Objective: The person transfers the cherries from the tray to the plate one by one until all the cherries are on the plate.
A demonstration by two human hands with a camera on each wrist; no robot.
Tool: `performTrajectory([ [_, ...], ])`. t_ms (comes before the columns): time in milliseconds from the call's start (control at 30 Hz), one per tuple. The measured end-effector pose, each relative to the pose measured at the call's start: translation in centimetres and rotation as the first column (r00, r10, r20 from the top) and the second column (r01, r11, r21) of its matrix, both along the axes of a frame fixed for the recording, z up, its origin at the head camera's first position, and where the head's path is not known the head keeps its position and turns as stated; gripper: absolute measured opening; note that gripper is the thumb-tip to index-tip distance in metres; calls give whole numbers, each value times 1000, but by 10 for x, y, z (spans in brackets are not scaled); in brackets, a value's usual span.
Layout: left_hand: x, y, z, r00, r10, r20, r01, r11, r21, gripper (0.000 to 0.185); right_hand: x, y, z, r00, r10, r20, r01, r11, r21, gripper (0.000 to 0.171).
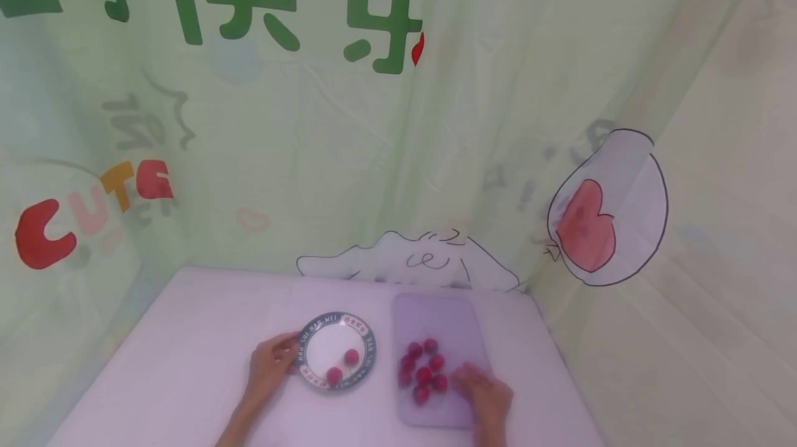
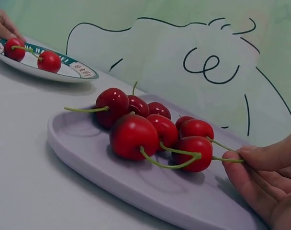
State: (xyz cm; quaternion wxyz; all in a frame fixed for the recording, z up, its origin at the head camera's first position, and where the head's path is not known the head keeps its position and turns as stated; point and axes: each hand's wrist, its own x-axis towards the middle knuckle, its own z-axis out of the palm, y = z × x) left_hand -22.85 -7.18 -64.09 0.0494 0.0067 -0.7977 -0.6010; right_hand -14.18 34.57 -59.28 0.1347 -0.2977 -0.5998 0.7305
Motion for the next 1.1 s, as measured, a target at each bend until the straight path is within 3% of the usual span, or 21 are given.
performTrajectory([
  [467,1,1,-1,999,7,-37,-7,1000,-1,31,4,-2,2,998,-16,-59,9,994,-112,17],
  [633,0,1,-1,1000,11,-18,-11,1000,0,32,5,-1,0,998,-9,-68,0,992,-129,11],
  [1100,-1,0,0,1000,2,2,-2,1000,-1,33,3,0,-7,993,8,-118,-33,976,-216,22],
])
